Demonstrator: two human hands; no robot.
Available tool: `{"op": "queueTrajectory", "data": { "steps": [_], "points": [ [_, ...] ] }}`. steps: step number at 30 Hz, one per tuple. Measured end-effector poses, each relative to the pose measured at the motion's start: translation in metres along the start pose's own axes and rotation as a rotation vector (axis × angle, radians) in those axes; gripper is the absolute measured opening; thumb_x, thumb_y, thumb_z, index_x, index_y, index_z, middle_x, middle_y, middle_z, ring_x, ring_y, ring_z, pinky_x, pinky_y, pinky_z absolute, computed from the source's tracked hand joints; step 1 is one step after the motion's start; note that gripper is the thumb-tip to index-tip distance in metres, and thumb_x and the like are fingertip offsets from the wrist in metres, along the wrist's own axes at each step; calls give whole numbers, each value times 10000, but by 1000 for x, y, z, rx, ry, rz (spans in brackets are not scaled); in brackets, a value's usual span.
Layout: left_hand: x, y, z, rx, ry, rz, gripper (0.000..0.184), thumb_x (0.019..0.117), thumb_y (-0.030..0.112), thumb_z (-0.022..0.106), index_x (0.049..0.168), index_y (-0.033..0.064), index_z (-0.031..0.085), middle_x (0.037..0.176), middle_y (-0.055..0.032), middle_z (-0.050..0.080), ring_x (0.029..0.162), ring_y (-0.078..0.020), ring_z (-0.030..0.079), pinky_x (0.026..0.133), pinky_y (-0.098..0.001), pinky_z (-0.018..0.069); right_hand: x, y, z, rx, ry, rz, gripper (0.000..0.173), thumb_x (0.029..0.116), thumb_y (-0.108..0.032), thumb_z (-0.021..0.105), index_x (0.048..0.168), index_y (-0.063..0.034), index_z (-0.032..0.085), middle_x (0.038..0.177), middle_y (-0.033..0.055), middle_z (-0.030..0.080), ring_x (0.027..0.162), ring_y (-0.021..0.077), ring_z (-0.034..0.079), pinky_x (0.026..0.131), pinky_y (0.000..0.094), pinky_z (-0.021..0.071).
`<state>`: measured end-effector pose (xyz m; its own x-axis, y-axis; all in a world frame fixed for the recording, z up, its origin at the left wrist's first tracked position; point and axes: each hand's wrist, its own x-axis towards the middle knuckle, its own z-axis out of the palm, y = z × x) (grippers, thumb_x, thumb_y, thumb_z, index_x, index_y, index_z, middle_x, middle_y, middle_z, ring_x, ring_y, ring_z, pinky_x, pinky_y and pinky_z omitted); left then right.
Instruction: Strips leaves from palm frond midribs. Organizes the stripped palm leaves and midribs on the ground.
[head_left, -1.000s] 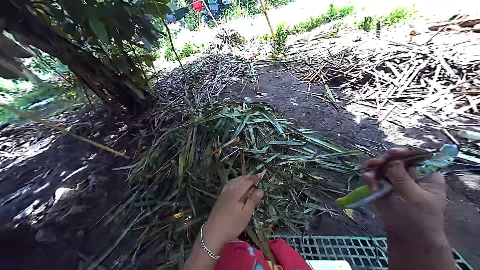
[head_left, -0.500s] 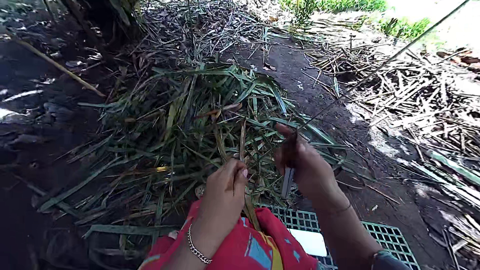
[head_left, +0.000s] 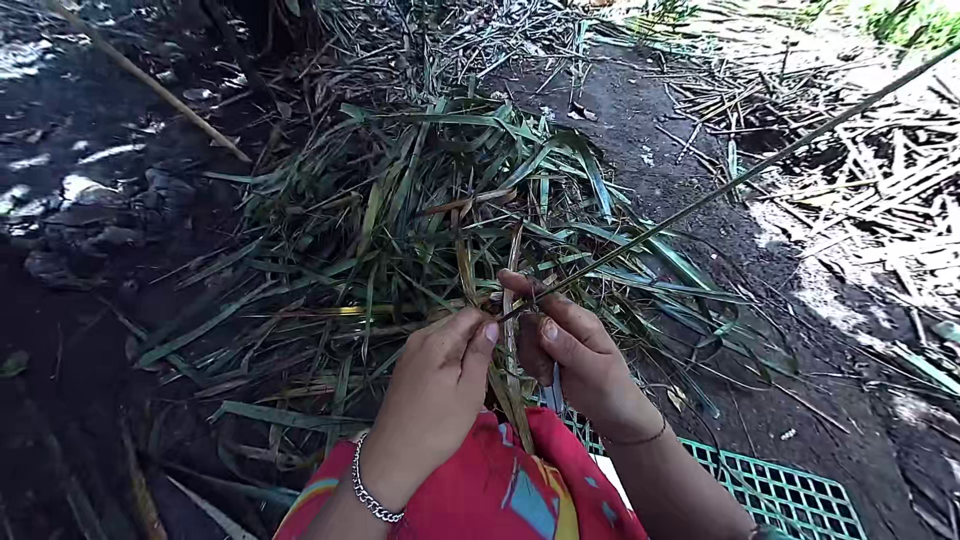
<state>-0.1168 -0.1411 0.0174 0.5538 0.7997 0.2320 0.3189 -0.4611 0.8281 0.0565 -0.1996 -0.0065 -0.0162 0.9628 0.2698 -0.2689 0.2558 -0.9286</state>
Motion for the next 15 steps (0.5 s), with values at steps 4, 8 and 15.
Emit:
{"op": "queueTrajectory", "data": {
  "steps": [4,8,15],
  "points": [
    [-2,6,5,6,42,8,332,1068,312,424,939,148,682,733,91,597,725,14,596,666,-220,498,-2,-1,5,-44,-79,24,474,1069,-293,460,1512,-123,450,733,-149,522,609,-71,461,569,112,410],
    [-5,18,4,-185,19,-124,286,1046,238,446,902,165,682,713,126,586,691,56,568,643,-159,470,-3,0,7,-81,-67,-12,462,1060,-296,499,1479,-102,498,765,-156,558,619,-84,465,569,105,410],
    [-7,29,2,-256,-13,-226,302,1043,209,444,856,173,679,682,139,545,635,51,513,595,-151,418,-8,-1,2,-228,-30,-93,423,1054,-291,531,1389,-39,584,835,-159,618,672,-112,490,606,86,426]
  ]
}}
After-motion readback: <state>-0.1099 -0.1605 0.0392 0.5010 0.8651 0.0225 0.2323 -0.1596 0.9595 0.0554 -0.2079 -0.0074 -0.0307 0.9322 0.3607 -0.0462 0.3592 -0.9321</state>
